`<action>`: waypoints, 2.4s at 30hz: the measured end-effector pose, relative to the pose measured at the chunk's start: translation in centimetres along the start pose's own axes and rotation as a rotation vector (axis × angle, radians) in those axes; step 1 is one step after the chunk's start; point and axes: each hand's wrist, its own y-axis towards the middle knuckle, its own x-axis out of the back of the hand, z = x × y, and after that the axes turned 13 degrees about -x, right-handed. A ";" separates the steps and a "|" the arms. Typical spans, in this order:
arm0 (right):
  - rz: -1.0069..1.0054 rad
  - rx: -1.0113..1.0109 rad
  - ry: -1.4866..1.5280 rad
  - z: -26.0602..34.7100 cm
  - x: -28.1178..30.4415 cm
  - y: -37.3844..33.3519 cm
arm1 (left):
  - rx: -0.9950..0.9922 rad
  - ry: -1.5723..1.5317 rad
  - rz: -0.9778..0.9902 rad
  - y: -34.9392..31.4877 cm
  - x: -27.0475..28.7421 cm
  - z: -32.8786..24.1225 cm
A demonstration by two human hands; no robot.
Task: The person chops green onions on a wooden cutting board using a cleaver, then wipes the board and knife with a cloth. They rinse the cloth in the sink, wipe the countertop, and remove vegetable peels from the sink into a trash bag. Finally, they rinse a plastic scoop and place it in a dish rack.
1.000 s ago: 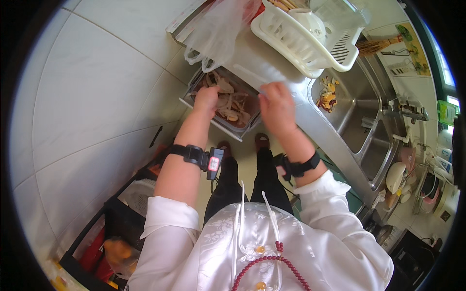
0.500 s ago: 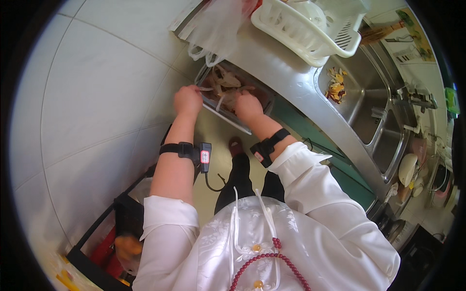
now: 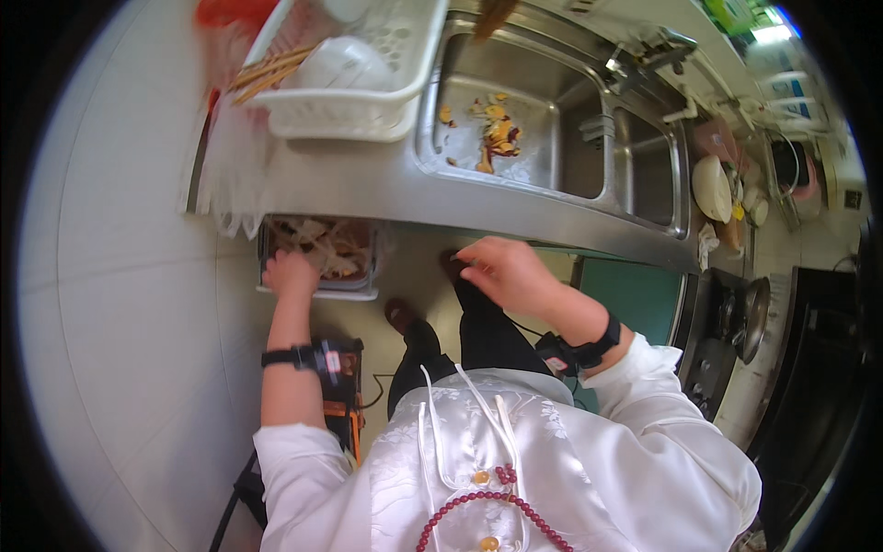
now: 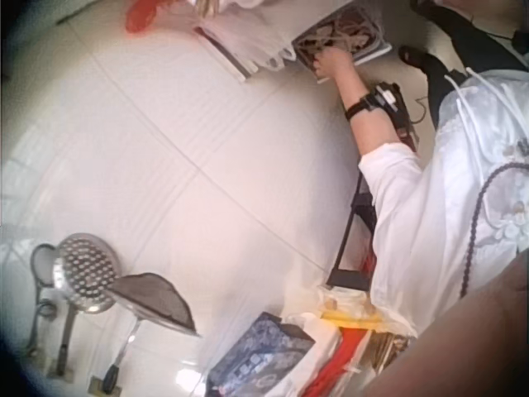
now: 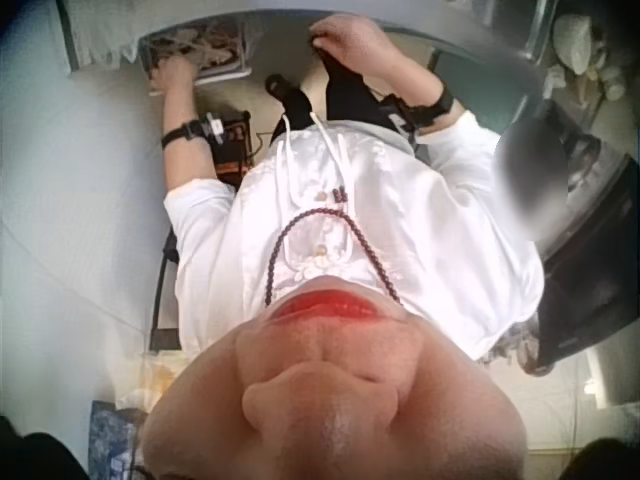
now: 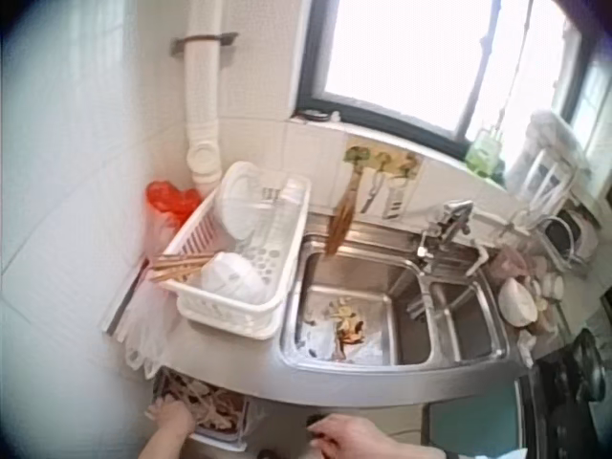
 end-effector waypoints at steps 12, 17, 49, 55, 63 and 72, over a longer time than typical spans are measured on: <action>0.133 -0.584 0.508 -15.9 15.6 14.2 | -0.795 -0.670 -0.224 1.7 11.8 -19.4; 0.195 -0.789 0.363 -23.2 15.5 28.3 | -0.615 -0.527 -0.030 13.1 10.7 -28.9; -0.131 0.065 -0.262 -27.7 4.4 39.0 | -0.200 -0.078 0.434 28.5 -5.9 -34.4; 0.419 0.158 -0.617 -28.5 1.1 34.2 | -0.373 -0.290 0.919 26.5 -5.8 -34.6; 0.064 -0.093 -0.555 -31.0 6.7 31.8 | -0.121 -0.254 0.509 26.5 -3.9 -36.1; 0.313 -0.330 -0.377 -31.7 2.6 25.9 | -0.470 -0.463 1.038 23.9 -7.8 -37.8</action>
